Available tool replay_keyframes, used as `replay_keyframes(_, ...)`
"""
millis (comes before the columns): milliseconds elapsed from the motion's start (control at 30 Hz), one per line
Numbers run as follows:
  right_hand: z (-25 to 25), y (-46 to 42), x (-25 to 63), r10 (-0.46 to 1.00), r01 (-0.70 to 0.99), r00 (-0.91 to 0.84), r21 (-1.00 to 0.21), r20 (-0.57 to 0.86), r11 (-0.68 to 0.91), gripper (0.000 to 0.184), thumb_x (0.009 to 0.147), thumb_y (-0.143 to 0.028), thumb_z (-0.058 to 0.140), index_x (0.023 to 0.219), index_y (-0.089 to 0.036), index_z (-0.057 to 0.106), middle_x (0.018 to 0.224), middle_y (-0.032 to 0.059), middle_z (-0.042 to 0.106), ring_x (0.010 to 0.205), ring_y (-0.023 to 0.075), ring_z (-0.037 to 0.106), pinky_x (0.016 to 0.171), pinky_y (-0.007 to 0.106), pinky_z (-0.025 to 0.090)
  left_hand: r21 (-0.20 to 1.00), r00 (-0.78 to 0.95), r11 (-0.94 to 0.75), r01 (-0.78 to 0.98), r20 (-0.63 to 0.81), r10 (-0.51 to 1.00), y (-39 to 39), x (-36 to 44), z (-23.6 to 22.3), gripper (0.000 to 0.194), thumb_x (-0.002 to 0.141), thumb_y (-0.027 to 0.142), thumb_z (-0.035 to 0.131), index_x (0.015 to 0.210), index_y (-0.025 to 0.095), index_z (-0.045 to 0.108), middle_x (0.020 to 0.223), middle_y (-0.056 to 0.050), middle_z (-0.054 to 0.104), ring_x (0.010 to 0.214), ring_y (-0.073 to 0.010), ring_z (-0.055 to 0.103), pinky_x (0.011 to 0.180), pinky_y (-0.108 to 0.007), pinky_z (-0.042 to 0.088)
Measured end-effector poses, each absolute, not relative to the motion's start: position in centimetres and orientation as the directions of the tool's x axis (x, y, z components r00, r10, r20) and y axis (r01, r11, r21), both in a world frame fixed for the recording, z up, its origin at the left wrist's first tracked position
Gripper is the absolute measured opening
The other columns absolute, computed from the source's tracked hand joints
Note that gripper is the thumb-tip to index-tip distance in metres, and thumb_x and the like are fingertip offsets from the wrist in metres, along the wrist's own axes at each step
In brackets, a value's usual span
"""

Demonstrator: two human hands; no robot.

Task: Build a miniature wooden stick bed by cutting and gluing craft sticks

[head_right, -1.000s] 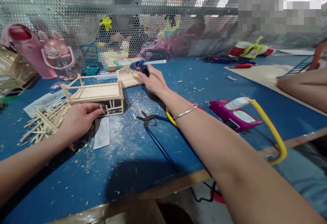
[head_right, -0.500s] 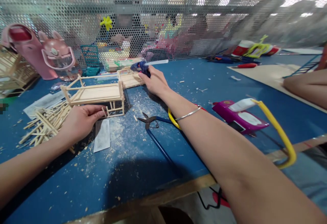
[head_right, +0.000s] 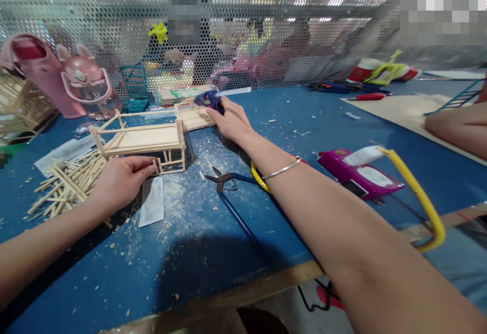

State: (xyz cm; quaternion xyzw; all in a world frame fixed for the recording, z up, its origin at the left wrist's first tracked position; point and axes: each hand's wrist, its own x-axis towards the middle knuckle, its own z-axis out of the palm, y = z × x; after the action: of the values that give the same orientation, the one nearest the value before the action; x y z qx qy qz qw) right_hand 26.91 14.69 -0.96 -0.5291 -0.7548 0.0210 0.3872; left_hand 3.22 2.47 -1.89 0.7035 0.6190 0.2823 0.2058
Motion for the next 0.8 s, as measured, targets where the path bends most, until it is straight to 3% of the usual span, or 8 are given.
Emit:
replay_keyframes(400,-0.91,14.55,26.89,0.808,0.786,-0.15,-0.428,0.569,0.447,0.042,0.078,-0.036,0.047,0.112,-0.013,0.055,0.105,0.0108,0.063,0.095,0.0248,0.056,0.082,0.037,0.042,0.647,0.094,-0.163,0.745,0.14,0.986,2.45,3.21,-1.6,0.027,0.078,0.029,0.052,0.098,0.023,0.068,0.097,0.001,0.069,0.088,-0.0199,0.064,0.081,-0.03,0.047)
replay_keyframes(600,-1.12,14.94,27.02,0.819,0.84,-0.1,-0.393,0.564,0.374,0.043,0.077,-0.039,0.048,0.106,-0.009,0.058,0.098,0.013,0.064,0.087,0.0269,0.057,0.074,0.037,0.042,0.68,0.11,-0.16,0.716,0.116,0.987,2.36,2.95,-1.47,0.029,0.077,0.027,0.052,0.103,0.021,0.065,0.104,0.001,0.067,0.094,-0.019,0.062,0.087,-0.03,0.045)
replay_keyframes(800,-0.32,14.75,27.28,0.77,0.862,-0.204,-0.262,0.605,0.434,0.042,0.073,-0.019,0.043,0.114,-0.012,0.051,0.103,0.011,0.062,0.085,0.0242,0.056,0.073,0.034,0.039,0.75,0.138,-0.164,0.641,0.098,0.986,2.27,2.91,-1.42,0.031,0.077,0.028,0.051,0.103,0.02,0.065,0.101,0.0,0.068,0.092,-0.0185,0.063,0.084,-0.03,0.046)
